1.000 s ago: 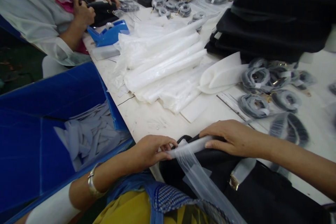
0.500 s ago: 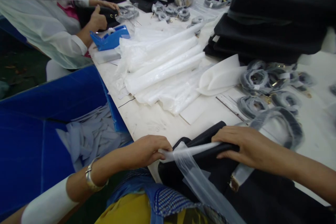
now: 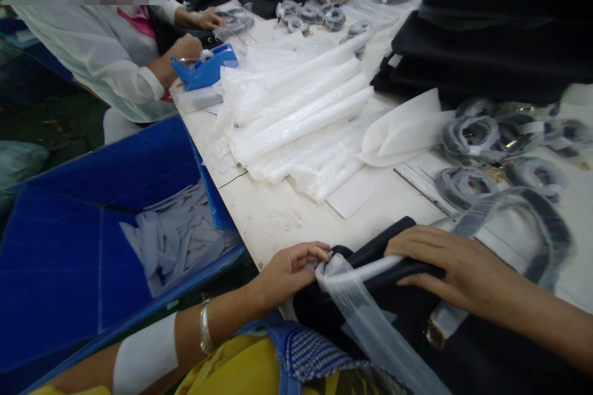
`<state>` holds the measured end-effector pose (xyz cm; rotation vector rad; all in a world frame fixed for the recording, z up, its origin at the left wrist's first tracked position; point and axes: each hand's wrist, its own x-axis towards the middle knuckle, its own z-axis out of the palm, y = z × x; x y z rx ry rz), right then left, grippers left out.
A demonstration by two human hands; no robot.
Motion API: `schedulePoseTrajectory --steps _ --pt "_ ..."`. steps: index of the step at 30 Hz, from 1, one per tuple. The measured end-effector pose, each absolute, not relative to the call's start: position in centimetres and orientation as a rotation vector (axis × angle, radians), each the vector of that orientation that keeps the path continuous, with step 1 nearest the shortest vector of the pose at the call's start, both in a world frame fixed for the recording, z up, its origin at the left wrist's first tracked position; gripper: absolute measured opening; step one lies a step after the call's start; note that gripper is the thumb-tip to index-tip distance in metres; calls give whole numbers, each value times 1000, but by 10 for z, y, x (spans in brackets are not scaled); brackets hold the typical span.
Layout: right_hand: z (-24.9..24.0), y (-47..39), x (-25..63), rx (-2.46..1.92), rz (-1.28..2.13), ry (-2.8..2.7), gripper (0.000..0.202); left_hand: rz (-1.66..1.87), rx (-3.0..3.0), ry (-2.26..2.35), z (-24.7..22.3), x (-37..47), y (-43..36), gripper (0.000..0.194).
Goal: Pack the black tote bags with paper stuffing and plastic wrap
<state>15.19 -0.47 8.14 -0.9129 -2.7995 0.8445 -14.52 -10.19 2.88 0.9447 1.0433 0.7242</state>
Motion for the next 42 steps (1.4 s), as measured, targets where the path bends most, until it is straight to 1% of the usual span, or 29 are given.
schedulePoseTrajectory --steps 3,5,7,8,10,12,14,16,18,22,24,26,29,31,33,36,38,40,42 --pt "80 -2 145 -915 694 -2843 34 602 1306 1238 43 -146 -113 35" --pt "74 0 138 -914 559 -2850 40 485 1523 1264 49 -148 -121 48" --pt "64 0 130 -938 502 -2863 43 364 1728 1225 50 -148 -128 63" --pt "57 1 126 -960 498 -2865 42 318 1840 1208 48 -148 -131 69" --pt "43 2 117 -980 521 -2862 37 254 2066 1202 42 -148 -133 74" --pt "35 4 112 -976 515 -2828 35 233 2271 1222 33 -147 -133 75" --pt "36 2 113 -1003 426 -2761 38 249 2425 1230 25 -147 -132 77" --pt "47 -8 119 -1127 266 -2649 43 309 2491 1235 20 -147 -133 77" --pt "64 -30 129 -1275 121 -2527 44 381 2482 1248 21 -147 -134 76" --pt "91 -97 156 -1465 21 -2408 42 492 2424 1213 41 -142 -129 73" --pt "92 -129 169 -1572 6 -2390 43 531 2447 1119 53 -134 -120 68" --pt "83 -153 180 -1715 -6 -2341 47 536 2472 1053 59 -122 -108 60" --pt "59 -175 189 -1944 36 -2218 54 490 2465 1066 53 -105 -97 51" --pt "44 -185 188 -2034 112 -2164 60 472 2483 1096 42 -102 -99 51" --pt "34 -196 184 -2034 204 -2162 65 482 2536 1117 31 -107 -108 52" --pt "34 -210 176 -1992 311 -2170 67 517 2613 1109 18 -122 -125 55" --pt "48 -209 172 -1994 380 -2157 63 542 2635 1103 12 -128 -131 55" --pt "70 -196 166 -1967 414 -2125 51 565 2634 1108 9 -131 -133 55" --pt "96 -172 156 -1861 351 -2072 38 576 2625 1105 7 -130 -131 55"
